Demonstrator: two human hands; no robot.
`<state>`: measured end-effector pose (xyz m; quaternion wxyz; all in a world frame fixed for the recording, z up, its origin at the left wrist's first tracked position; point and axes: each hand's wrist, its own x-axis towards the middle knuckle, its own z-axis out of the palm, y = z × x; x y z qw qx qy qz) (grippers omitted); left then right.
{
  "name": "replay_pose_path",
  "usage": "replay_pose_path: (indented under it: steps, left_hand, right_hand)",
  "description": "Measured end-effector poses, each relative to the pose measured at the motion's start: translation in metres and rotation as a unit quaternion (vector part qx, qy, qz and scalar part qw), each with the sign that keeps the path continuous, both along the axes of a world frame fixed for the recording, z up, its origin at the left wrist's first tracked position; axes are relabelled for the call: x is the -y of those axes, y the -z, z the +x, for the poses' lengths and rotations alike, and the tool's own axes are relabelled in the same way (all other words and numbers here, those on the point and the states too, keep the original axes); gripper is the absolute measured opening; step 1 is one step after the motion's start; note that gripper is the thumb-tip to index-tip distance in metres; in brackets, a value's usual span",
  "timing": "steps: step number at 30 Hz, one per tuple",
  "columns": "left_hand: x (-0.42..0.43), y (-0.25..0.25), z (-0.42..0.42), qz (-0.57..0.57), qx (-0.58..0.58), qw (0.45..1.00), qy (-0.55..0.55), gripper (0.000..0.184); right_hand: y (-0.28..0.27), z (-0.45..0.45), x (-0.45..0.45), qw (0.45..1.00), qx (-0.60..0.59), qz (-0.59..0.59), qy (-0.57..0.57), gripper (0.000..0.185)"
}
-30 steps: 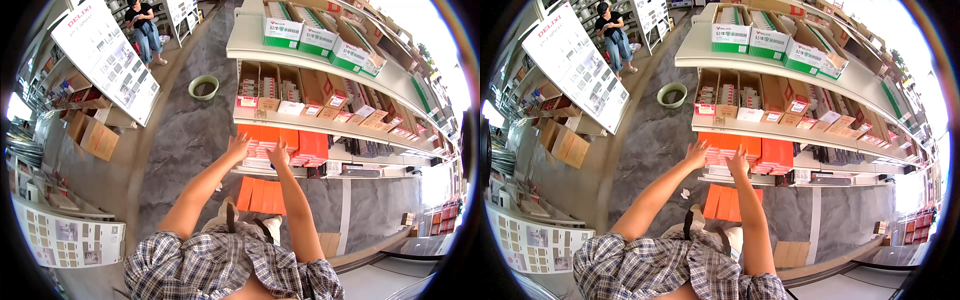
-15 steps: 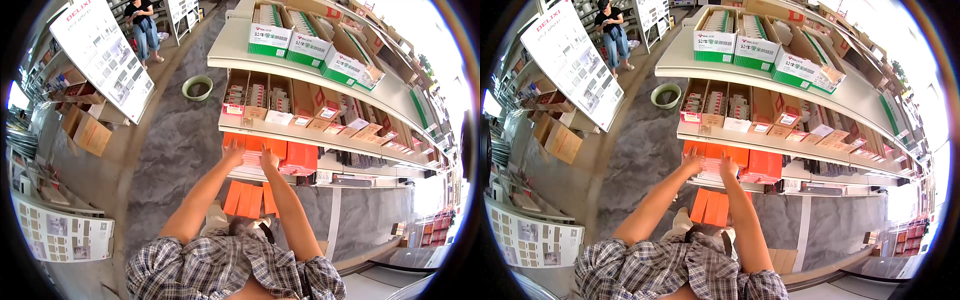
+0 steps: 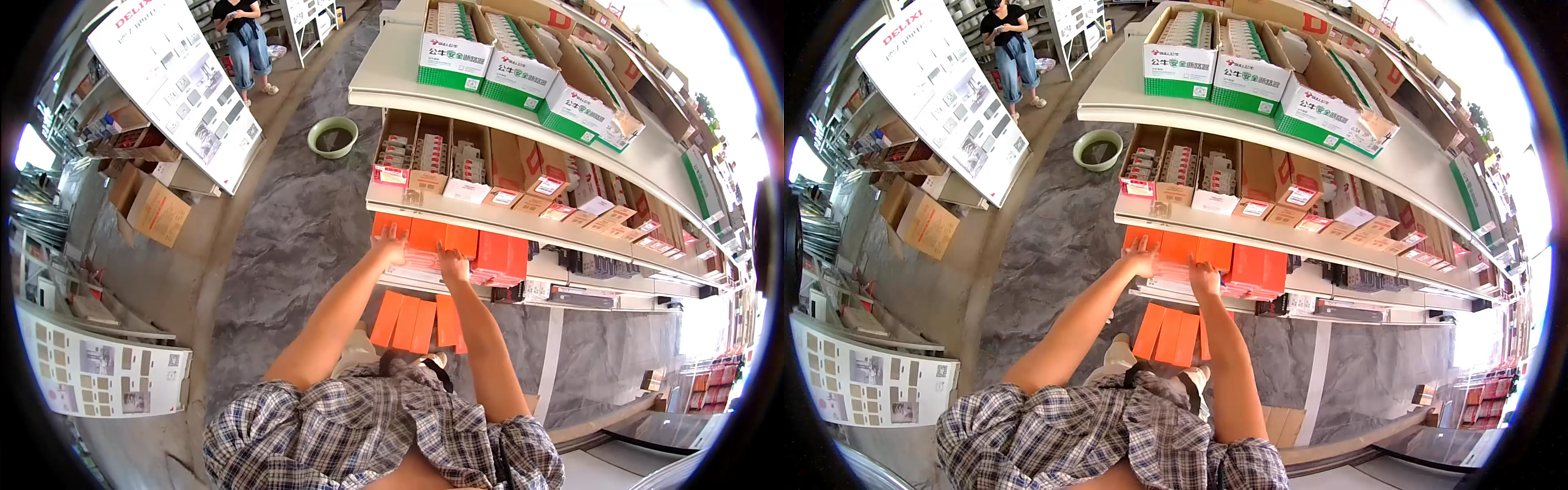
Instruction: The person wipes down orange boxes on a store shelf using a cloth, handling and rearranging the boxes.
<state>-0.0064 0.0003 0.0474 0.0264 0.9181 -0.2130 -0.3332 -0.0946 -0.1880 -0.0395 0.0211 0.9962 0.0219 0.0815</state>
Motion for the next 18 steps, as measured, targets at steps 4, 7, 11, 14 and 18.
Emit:
replay_pose_path:
  steps: [4,7,11,14,18]
  left_hand:
    - [0.0,-0.01,-0.005,-0.019,0.029,0.999,-0.008,0.073]
    - [0.011,0.024,-0.021,-0.048,0.181,0.982,-0.025,0.078]
    - [0.036,0.054,-0.055,-0.352,0.243,0.904,-0.019,0.062]
    - [0.048,0.057,-0.069,-0.313,0.323,0.892,-0.045,0.063]
    - [0.05,0.034,-0.071,-0.278,0.215,0.922,-0.164,0.068]
  right_hand:
    - [0.005,-0.033,-0.002,0.996,0.058,0.059,-0.025,0.034]
    - [0.002,-0.038,-0.008,0.969,0.092,0.212,0.092,0.032]
    - [-0.006,-0.005,-0.006,0.829,-0.094,0.452,0.315,0.05]
    - [-0.006,0.003,-0.021,0.82,-0.078,0.497,0.273,0.062]
    - [0.033,0.013,-0.019,0.712,-0.021,0.641,0.285,0.046]
